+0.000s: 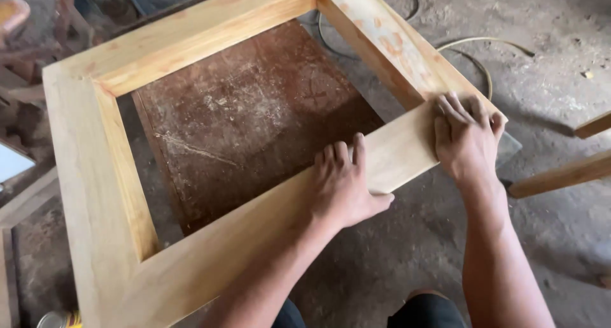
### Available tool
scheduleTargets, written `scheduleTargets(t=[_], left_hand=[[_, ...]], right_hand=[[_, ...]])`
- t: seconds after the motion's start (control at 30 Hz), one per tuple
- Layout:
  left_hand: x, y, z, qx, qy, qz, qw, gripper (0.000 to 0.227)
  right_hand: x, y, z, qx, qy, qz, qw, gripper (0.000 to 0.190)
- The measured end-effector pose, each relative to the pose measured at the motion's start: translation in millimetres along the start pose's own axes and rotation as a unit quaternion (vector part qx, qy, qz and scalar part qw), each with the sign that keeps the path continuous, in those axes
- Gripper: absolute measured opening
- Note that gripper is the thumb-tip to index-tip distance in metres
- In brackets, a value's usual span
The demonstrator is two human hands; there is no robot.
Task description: The person sands the surface of a wooden frame by hand using a piece of sandpaper.
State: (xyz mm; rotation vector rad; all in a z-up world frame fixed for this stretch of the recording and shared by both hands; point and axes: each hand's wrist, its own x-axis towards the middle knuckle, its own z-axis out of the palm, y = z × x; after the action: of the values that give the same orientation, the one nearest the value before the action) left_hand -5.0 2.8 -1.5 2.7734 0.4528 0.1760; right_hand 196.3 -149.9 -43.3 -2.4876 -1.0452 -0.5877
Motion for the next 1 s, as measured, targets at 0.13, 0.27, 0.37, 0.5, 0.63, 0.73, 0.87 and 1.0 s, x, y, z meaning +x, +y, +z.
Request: scheduleTargets(t=[0.13, 0.27, 0.37, 0.5, 0.63, 0.73, 0.87, 1.0], left_hand=[[-1, -4, -16, -0.062, 0.009, 0.006, 0.998, 0.110], [0, -6, -20, -0.100, 0.042, -0.015, 0.994, 0.087], [3, -10, -4, -0.108, 0.043, -0.022, 0.993, 0.073], [7, -10, 5, -0.078, 0.123, -0.050, 0.988, 0.052], [32, 11, -9, -0.064, 0.086, -0.260, 0.959, 0.050], [83, 21, -8, -0.063, 0.017, -0.425, 0.903, 0.052], [109, 23, 5, 0.005, 0.057, -0.494, 0.868, 0.065], [108, 32, 9, 0.073, 0.086, -0.481, 0.870, 0.070]], right_hand=[[-54, -16, -24, 0.014, -0.055, 0.040, 0.998, 0.042], [-5, -23, -14, -0.003, -0.099, 0.066, 0.993, 0.041], [74, -4, 29, 0.015, -0.143, 0.027, 0.989, 0.048], [59, 7, 13, 0.036, -0.161, -0.036, 0.986, 0.053], [16, -2, -46, 0.029, -0.217, -0.019, 0.975, 0.056], [73, 0, -10, 0.031, -0.289, -0.029, 0.956, 0.066], [159, -7, 65, 0.084, -0.268, -0.080, 0.956, 0.070], [118, 25, 19, 0.102, -0.301, -0.127, 0.940, 0.068]])
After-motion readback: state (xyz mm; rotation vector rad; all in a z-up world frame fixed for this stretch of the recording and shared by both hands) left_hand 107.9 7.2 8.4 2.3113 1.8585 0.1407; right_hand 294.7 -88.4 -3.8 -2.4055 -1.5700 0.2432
